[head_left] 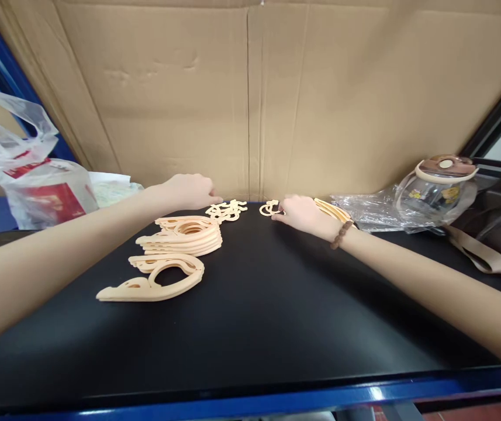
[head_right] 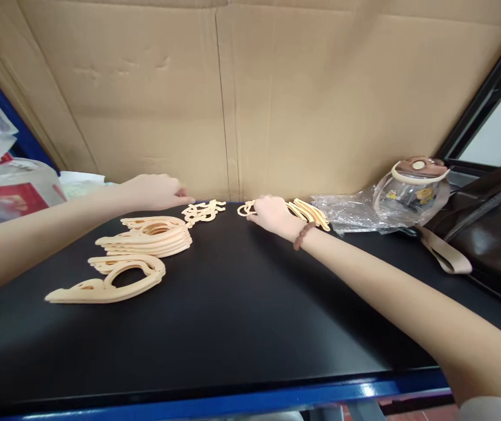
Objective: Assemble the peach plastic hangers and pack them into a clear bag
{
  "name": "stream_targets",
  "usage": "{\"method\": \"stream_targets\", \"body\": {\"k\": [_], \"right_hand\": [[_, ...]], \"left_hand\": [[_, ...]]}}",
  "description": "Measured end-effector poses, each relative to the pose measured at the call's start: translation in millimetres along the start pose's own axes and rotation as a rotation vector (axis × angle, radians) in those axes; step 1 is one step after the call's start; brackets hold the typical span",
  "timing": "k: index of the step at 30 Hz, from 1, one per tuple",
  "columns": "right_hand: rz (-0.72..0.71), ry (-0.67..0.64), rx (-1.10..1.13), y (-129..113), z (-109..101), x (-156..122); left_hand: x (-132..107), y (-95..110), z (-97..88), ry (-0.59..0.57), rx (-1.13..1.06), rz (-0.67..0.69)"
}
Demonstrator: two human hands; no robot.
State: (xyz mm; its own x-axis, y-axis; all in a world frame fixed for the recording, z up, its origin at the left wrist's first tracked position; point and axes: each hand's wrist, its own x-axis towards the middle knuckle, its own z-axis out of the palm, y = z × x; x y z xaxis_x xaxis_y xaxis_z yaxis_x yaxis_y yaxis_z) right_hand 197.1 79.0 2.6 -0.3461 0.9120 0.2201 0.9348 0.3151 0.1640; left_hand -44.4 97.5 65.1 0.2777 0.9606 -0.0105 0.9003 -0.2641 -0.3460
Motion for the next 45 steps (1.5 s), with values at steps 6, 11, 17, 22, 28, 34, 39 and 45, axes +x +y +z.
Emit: {"method": "stream_targets", "body": {"k": [6, 11, 17, 22, 28, 34, 39, 45], "right_hand": [[-0.004, 0.041, -0.057, -3.8, 20.4, 14.4], [-0.003, 0.076, -0.086, -3.2, 18.6, 11.5], [-0.038, 0.117, -0.104, -5.1, -6.7, -14.9], [-0.217, 0.181, -0.138, -9.6, -9.7, -58.1], [-0.282, 0.246, -0.053, -9.6, 11.6, -79.2], [-0.265, 0.242, 0.056, -2.5, 19.4, -70.4], [-0.34, 0.192, 0.172, 1.2, 14.4, -73.6], [-0.464, 0.144, 0.274, 0.9, 7.5, -80.0]], "left_hand": [[43.6, 2.1, 11.6, -0.158, -0.156, -0.064], [53.8, -11.8, 25.2, -0.326, -0.426, -0.134], [52.7, -13.2, 32.4, -0.373, -0.707, -0.165], [45.4, -4.8, 33.7, -0.335, -0.74, -0.143], [49.3, -7.6, 33.0, -0.275, -0.718, -0.137], [66.0, -13.9, 29.4, -0.106, -0.597, -0.125], [71.8, -10.3, 30.8, -0.11, -0.523, -0.026], [76.7, -2.8, 34.6, -0.099, -0.432, 0.044]]}}
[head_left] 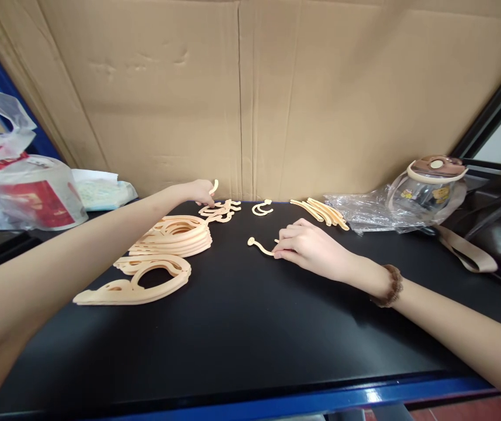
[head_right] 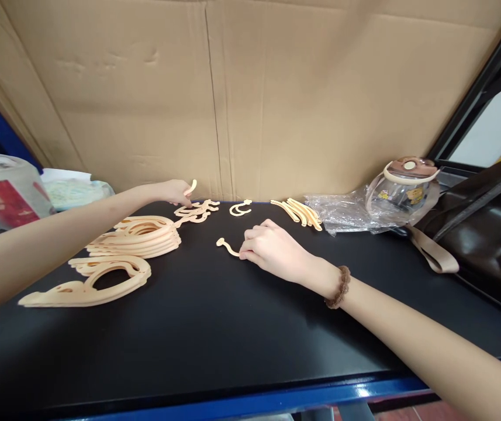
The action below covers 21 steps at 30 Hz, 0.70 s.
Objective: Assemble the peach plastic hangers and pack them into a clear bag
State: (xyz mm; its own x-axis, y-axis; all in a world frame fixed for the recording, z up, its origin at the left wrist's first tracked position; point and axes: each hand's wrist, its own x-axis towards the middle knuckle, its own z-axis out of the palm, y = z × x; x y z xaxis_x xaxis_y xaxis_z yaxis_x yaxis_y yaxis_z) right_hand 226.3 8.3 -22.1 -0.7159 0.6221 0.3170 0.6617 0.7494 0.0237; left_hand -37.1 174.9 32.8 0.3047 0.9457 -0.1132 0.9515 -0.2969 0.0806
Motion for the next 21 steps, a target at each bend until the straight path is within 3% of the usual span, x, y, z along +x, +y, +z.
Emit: {"method": "stream_targets", "body": {"k": [4, 8, 12, 14, 18, 21], "right_hand": [[-0.017, -0.022, -0.016, -3.5, -2.3, -0.8], [-0.037, -0.059, 0.008, -2.2, -5.9, -2.9], [-0.033, -0.098, 0.096, 2.5, -14.5, -7.3], [0.048, -0.095, 0.164, 3.5, -20.0, -8.7], [0.288, -0.013, 0.581, 1.4, -27.5, -6.8], [0.386, 0.063, 0.989, -2.1, -27.0, -2.9]], "left_hand": [[-4.7, 0.3, -3.4, 0.022, 0.037, 0.015], [-19.4, 4.2, -17.6, 0.123, 0.084, 0.001], [-48.2, 26.4, -31.6, 0.288, 0.008, 0.008], [-68.3, 45.1, -31.1, 0.32, -0.114, -0.005], [-108.6, 83.6, -11.3, 0.233, -0.533, 0.138], [-127.1, 103.8, 9.7, 0.115, -0.694, 0.237]]}}
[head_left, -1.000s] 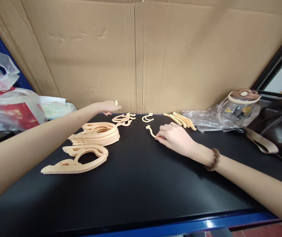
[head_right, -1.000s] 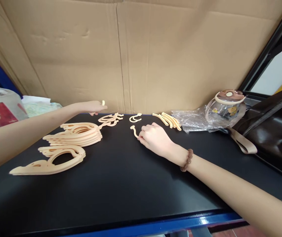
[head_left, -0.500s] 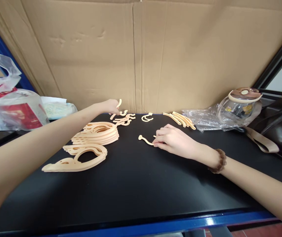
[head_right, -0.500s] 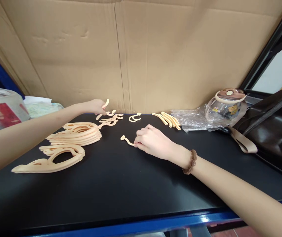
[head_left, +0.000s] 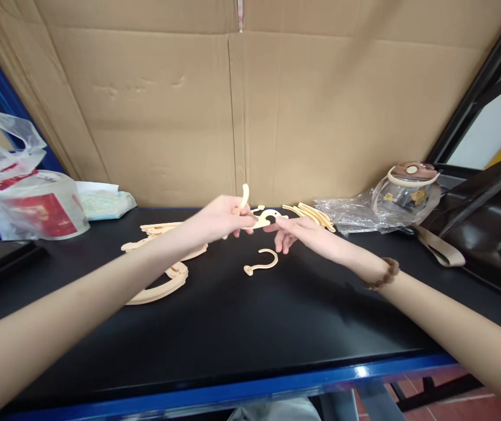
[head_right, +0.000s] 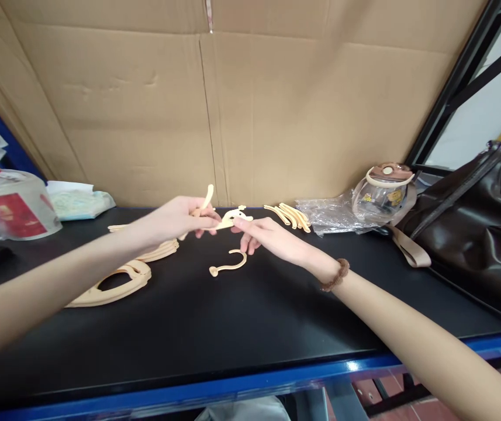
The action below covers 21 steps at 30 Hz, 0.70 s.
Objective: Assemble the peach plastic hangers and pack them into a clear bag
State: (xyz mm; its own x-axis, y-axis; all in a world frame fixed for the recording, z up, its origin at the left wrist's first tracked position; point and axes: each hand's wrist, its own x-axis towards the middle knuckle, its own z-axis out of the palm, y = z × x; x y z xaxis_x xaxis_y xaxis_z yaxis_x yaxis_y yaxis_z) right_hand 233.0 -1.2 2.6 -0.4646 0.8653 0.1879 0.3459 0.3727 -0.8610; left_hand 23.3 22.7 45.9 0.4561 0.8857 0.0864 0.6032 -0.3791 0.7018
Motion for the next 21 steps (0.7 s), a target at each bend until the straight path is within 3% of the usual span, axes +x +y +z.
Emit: {"method": "stream_targets", "body": {"k": [5, 7, 10, 12, 14, 17, 19, 21], "right_hand": [[0.09, 0.125, 0.353, 4.0, 6.9, 3.7], [0.092, 0.206, 0.376, 6.5, 4.6, 5.3], [0.139, 0.312, 0.236, 11.2, -5.4, 7.8], [0.214, 0.237, 0.081, 15.5, -12.2, 8.9], [0.26, 0.038, -0.029, 20.3, -15.2, 9.1], [0.214, -0.2, -0.11, 25.3, -11.2, 8.1], [0.18, -0.202, -0.193, 25.8, -6.9, 7.4], [0.163, -0.096, -0.315, 24.6, -6.8, 7.1]], "left_hand": [[-6.4, -5.5, 26.2, -0.042, -0.103, 0.01], [-5.6, -13.1, 30.4, -0.029, -0.14, 0.002], [-6.2, -28.5, 34.9, 0.013, -0.186, -0.009], [-7.9, -37.7, 38.4, 0.005, -0.19, -0.016], [-9.6, -43.6, 42.5, -0.024, -0.191, -0.03], [-10.9, -46.1, 48.4, -0.066, -0.156, -0.035], [-11.0, -46.0, 50.9, -0.068, -0.102, -0.015], [-10.9, -46.5, 52.2, -0.055, -0.065, 0.004]]}}
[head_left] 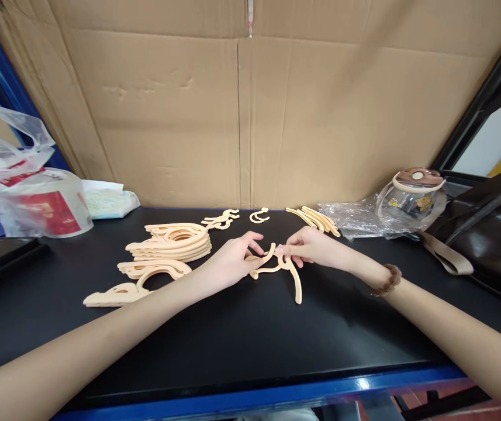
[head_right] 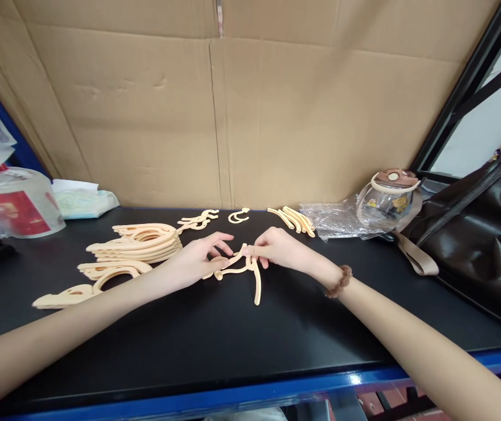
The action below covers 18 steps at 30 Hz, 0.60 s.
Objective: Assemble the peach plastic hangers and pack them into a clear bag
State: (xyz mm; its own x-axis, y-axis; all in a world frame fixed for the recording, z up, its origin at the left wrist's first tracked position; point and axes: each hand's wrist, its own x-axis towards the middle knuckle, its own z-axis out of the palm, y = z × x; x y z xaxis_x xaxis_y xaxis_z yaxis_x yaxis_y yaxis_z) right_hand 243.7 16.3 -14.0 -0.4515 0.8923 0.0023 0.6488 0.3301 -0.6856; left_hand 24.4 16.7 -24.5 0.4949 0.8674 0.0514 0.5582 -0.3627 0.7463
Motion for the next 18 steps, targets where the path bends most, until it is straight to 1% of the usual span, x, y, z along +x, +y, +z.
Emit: {"method": "stream_targets", "body": {"k": [3, 6, 7, 8, 10, 13, 15, 18], "right_hand": [[0.013, 0.23, -0.214, 3.3, -12.8, -1.1], [0.072, 0.452, -0.564, 16.4, -33.6, -1.5], [0.111, 0.503, -0.697, 22.5, -39.6, -1.3], [0.149, 0.523, -0.816, 28.8, -44.1, -0.8], [0.169, 0.516, -0.927, 40.7, -48.1, 0.9], [0.116, 0.449, -1.008, 51.9, -42.9, 4.4], [0.083, 0.394, -1.049, 53.5, -36.6, 6.1], [0.054, 0.343, -1.079, 48.5, -31.3, 6.8]], "left_hand": [[0.0, -2.5, -0.2, 0.014, 0.041, 0.044], [-1.3, -3.6, -1.5, 0.044, 0.143, 0.088], [-2.3, -3.0, -1.8, 0.055, 0.185, 0.1], [-3.7, -1.7, -2.0, 0.063, 0.227, 0.113], [-7.0, 2.3, -2.2, 0.068, 0.305, 0.152], [-12.2, 8.6, -1.8, 0.065, 0.407, 0.193], [-14.4, 10.9, -1.3, 0.066, 0.454, 0.201], [-15.0, 10.6, -0.6, 0.065, 0.472, 0.211]]}}
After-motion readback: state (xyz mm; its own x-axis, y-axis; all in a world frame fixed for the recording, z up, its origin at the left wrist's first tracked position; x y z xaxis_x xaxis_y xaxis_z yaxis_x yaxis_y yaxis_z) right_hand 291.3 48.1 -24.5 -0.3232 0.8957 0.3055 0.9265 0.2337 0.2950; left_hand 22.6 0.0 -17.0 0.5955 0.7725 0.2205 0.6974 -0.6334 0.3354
